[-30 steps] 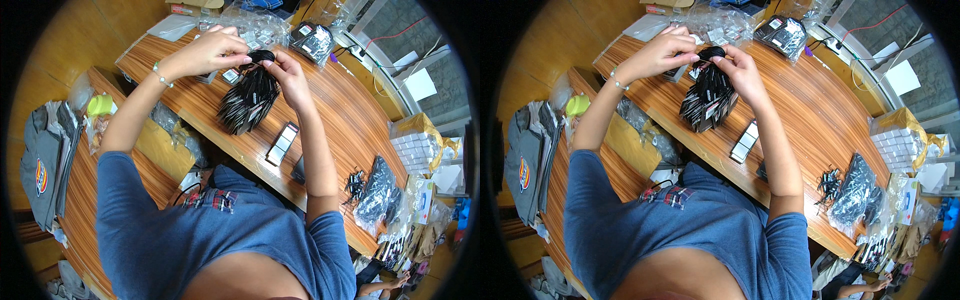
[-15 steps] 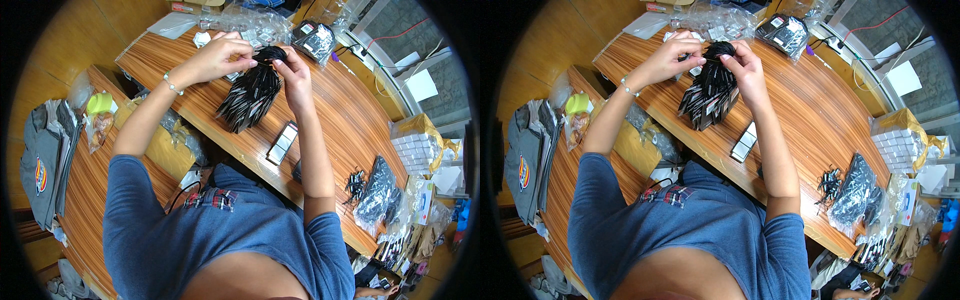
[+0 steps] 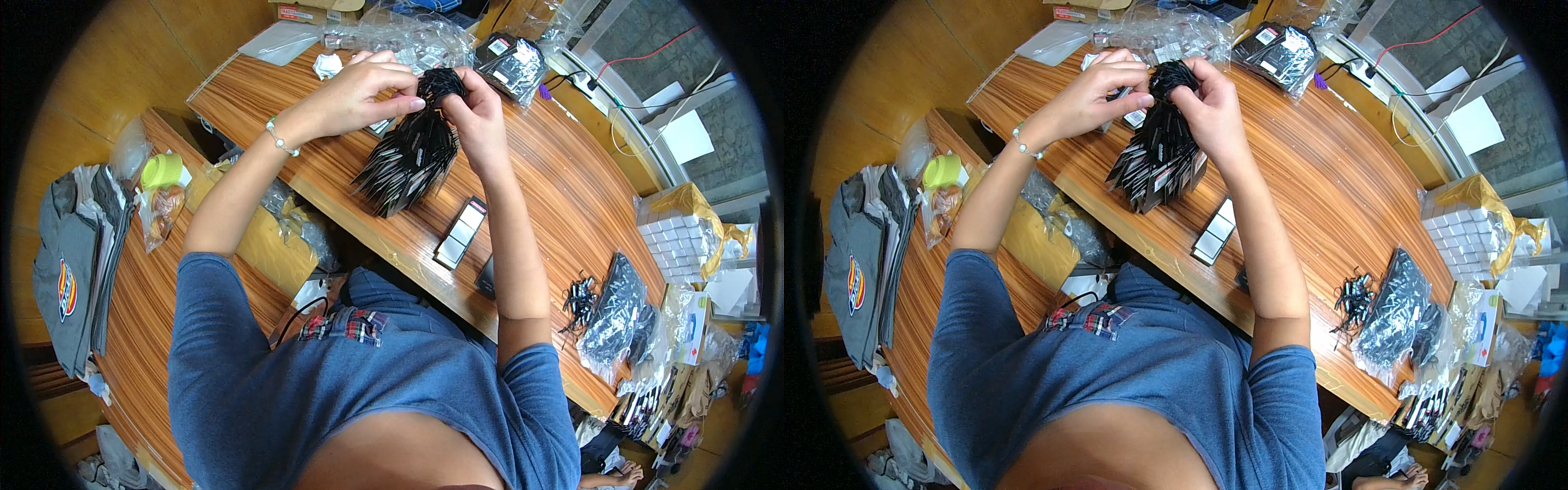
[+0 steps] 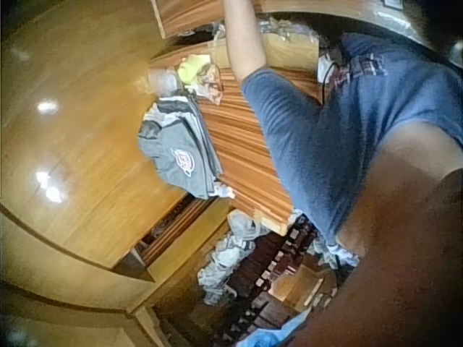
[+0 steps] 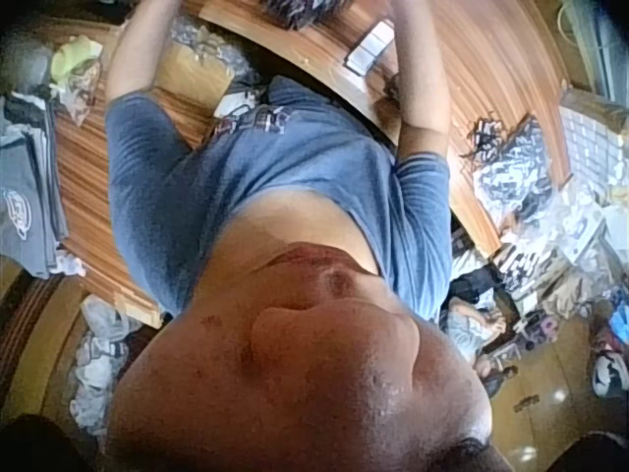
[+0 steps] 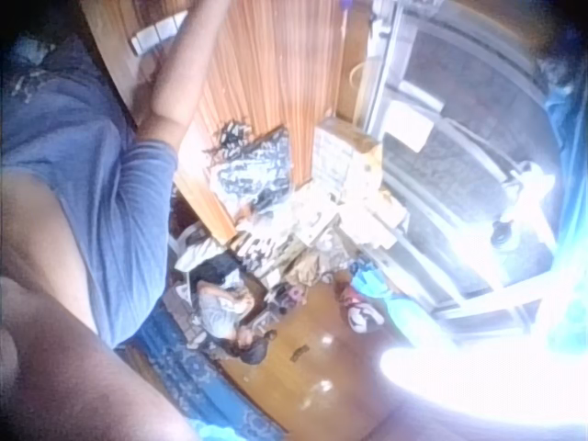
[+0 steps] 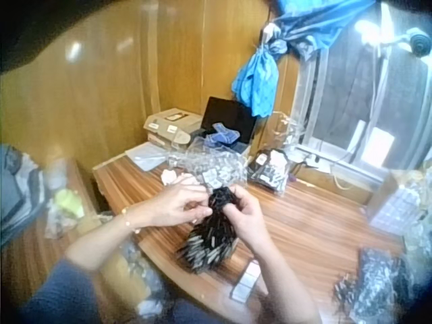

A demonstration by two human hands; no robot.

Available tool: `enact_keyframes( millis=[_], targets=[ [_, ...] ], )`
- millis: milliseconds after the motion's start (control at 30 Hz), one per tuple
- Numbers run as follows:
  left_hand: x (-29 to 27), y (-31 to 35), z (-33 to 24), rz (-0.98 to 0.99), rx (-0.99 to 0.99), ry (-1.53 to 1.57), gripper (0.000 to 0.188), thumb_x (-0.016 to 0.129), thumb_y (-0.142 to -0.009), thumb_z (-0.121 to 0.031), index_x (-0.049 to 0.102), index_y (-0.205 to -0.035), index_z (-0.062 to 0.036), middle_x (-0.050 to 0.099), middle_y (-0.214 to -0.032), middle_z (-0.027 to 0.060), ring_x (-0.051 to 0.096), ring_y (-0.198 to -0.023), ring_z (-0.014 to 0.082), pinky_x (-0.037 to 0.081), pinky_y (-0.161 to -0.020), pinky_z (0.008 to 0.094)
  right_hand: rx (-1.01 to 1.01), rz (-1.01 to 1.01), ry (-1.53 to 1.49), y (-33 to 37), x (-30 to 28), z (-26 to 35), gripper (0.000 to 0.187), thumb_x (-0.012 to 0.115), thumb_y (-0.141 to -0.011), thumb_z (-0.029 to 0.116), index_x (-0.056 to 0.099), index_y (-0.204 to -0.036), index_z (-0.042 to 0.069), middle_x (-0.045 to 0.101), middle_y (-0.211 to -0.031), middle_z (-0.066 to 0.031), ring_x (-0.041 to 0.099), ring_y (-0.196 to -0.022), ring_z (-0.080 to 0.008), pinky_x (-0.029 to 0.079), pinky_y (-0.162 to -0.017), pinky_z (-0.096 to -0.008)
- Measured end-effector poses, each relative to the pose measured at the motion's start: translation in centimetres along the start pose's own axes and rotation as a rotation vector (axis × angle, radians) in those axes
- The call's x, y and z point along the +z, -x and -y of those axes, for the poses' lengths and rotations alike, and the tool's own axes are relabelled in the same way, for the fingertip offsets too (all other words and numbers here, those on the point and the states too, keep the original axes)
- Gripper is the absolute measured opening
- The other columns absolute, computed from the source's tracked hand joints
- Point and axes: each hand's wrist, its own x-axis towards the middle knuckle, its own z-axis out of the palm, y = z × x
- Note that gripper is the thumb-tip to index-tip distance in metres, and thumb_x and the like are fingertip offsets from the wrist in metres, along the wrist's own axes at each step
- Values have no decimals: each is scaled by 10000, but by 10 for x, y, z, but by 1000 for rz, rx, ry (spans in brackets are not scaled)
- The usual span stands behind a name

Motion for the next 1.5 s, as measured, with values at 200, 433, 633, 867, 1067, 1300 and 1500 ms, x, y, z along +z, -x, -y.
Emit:
enact_keyframes(
  millis=[200, 433, 633, 867, 1067, 1300, 1500],
  targets=[
    [0, 1, 1, 20, -29, 11, 341, 486, -881, -382, 545, -745, -75, 518, -704, 10, 451, -834, 184, 308, -851, 363, 27, -124, -240, 0, 8, -1, 195, 474, -801, -33, 503, -988, 11, 554, -798, -14, 493, -666, -58, 406, -579, -184],
    [1, 1, 4, -4, -14, 110, 364, 453, -904, -362, 498, -721, -50, 466, -694, 33, 423, -763, 185, 346, -775, 322, -8, -187, -569, 0, 6, -2, 261, 451, -827, -33, 446, -1068, 68, 528, -807, -25, 461, -639, -76, 365, -534, -191],
    [15, 6, 6, -36, -242, 1041, 347, 428, -928, -317, 547, -789, -22, 515, -730, 8, 452, -763, 105, 384, -731, 268, -34, -10, -724, -2, -3, -9, 136, 516, -888, 145, 438, -980, 83, 430, -694, 11, 380, -596, -80, 311, -526, -224],
    [31, -5, -23, -363, -408, 1313, 426, 441, -912, -265, 470, -1241, 5, 592, -1048, 46, 471, -874, 76, 356, -859, 229, -94, -1, -462, 5, 4, -1, 130, 492, -904, 182, 427, -869, 75, 383, -655, 21, 350, -588, -77, 291, -531, -223],
    [49, -16, -22, -611, -282, 860, 228, 546, -858, -65, 617, -1063, 3, 641, -1016, 113, 593, -942, 134, 438, -888, 261, -132, 6, -290, 6, 9, 4, 72, 479, -886, 105, 428, -856, 64, 417, -699, 13, 392, -631, -85, 320, -561, -217],
    [48, -19, -11, -598, -293, 1029, 248, 586, -827, -40, 604, -1064, 31, 634, -1028, 125, 599, -927, 133, 467, -848, 255, -123, 36, -273, 3, -2, 0, 80, 475, -891, 101, 416, -862, 55, 426, -707, 7, 419, -665, -91, 364, -610, -219],
    [53, -20, -9, -585, -315, 1017, 315, 623, -796, -48, 587, -1102, 19, 633, -1033, 100, 598, -898, 106, 489, -775, 221, -136, -12, -159, 8, 11, 11, 51, 462, -885, 70, 418, -865, 56, 424, -746, 9, 416, -684, -84, 365, -621, -214]
  ],
)
